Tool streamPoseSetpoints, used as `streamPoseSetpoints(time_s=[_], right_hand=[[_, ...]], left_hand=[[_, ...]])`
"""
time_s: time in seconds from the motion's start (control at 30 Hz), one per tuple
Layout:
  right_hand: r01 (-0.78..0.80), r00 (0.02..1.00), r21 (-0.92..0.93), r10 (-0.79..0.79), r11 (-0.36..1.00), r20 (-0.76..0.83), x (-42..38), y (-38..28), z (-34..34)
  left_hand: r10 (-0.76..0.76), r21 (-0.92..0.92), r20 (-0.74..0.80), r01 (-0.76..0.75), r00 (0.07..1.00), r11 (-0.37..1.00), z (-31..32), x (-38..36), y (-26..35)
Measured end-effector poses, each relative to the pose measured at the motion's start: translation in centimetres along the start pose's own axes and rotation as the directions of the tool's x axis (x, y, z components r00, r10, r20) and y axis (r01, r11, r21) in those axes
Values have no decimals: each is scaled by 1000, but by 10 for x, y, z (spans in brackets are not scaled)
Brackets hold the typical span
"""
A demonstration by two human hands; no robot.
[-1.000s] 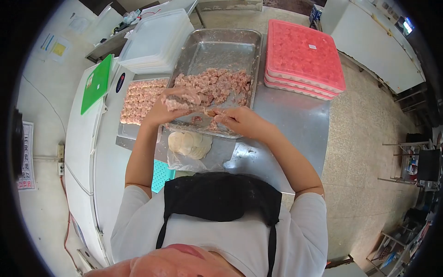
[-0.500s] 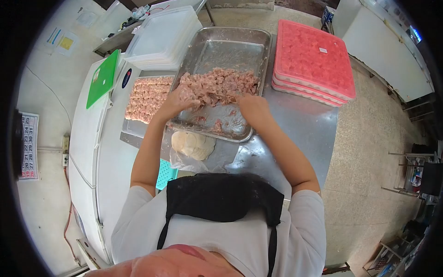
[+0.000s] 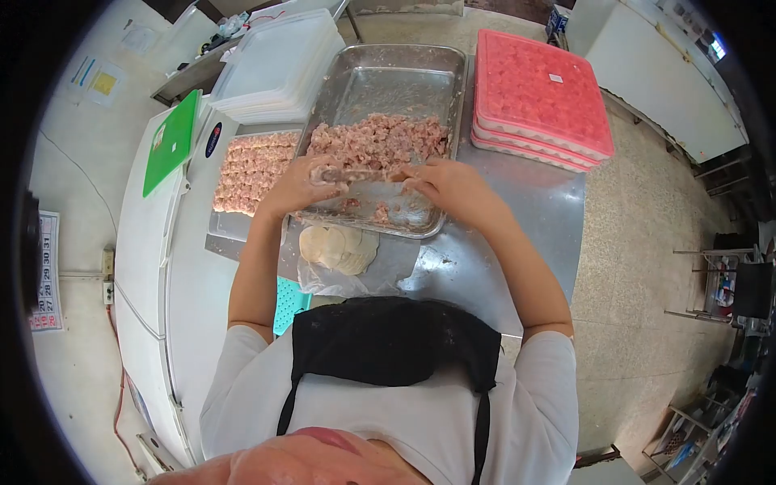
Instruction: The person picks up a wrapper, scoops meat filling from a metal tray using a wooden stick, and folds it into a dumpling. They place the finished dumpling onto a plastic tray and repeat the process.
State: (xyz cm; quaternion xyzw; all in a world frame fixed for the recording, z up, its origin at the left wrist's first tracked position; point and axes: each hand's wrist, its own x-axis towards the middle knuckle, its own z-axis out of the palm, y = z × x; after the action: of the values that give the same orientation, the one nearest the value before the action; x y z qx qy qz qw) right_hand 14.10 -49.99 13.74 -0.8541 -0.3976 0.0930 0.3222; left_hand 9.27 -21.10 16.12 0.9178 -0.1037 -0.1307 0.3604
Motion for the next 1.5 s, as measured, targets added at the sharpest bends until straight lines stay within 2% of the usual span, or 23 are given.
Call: streamPoseSetpoints(time_s=[0.03, 0.1, 0.23, 0.3, 0.33, 0.43, 0.53, 0.6, 0.63, 0.67, 0.7, 0.73, 0.77, 0.8, 0.83, 0.87, 0.93, 1.03, 1.13, 1.27, 1.33, 1.47, 1.5], right_hand=[[-1, 1000, -5, 1, 1000, -5, -3, -11, -1], [14, 984, -91, -30, 996, -178, -13, -38, 6], [-70, 994, -226, 49, 972, -100, -11, -54, -3], [-47, 993, -166, 28, 985, -112, -15, -71, -16], [-55, 993, -165, 36, 985, -115, -16, -77, -8], [40, 985, -94, -55, 995, -161, -9, -91, 27], [-21, 995, 18, 23, 1000, -93, 6, -102, 52], [-6, 990, 171, 30, 985, -141, 9, -113, 58], [-12, 990, 178, 37, 984, -136, 9, -118, 66], [24, 972, 234, 32, 972, -231, 9, -121, 74], [65, 945, 284, 32, 957, -325, 10, -125, 81], [60, 947, 284, 36, 957, -320, 10, -132, 84], [-63, 946, 407, 184, 911, -267, 7, -141, 86], [-182, 924, 518, 326, 836, -200, 7, -149, 89], [-189, 920, 522, 336, 832, -202, 7, -152, 96], [-196, 897, 594, 387, 780, -212, 8, -156, 103], [-203, 863, 665, 453, 719, -225, 9, -165, 117], [-217, 818, 663, 505, 716, -277, 6, -181, 130], [-191, 783, 734, 552, 652, -287, -2, -194, 136], [-208, 746, 743, 595, 636, -299, -19, -193, 145], [-234, 719, 741, 625, 629, -304, -25, -194, 147], [-283, 731, 688, 615, 669, -297, -34, -188, 145], [-309, 744, 658, 606, 686, -282, -35, -181, 145]], left_hand=[[7, 2, -1, -7, 1000, 1000, 4, 1, -15], [-1, -65, -202, -12, 979, 998, 15, 2, -55], [59, -45, -88, -63, 994, 997, -5, -21, -8], [188, -108, -292, -228, 938, 968, -4, -33, -13], [192, -110, -285, -231, 939, 967, -6, -39, -13], [194, -197, -273, -252, 942, 948, -16, -54, -20], [264, -44, -332, -294, 906, 955, -38, -74, -43], [114, -100, -348, -158, 931, 982, -57, -100, -56], [200, 13, -338, -208, 920, 978, -68, -109, -76], [195, 6, -334, -205, 922, 979, -76, -120, -102], [86, -91, -348, -125, 933, 988, -80, -132, -133], [-24, -188, -352, -46, 936, 981, -82, -141, -160], [-26, -192, -349, -44, 937, 980, -80, -151, -182], [54, -10, -380, -63, 923, 998, -76, -162, -201], [141, 173, -393, -78, 909, 982, -74, -171, -213], [145, 172, -380, -84, 914, 981, -68, -177, -222], [-152, -27, -166, 149, 974, 988, -52, -180, -225], [-16, 31, -135, 21, 991, 999, -34, -173, -228], [-17, 118, 10, 16, 1000, 993, -29, -158, -227], [29, 206, 85, -46, 996, 977, -21, -139, -229], [-53, 174, 142, 27, 988, 984, -15, -132, -227], [-25, 74, 20, 24, 999, 997, -1, -138, -225], [35, 37, -6, -35, 999, 999, 0, -143, -232]])
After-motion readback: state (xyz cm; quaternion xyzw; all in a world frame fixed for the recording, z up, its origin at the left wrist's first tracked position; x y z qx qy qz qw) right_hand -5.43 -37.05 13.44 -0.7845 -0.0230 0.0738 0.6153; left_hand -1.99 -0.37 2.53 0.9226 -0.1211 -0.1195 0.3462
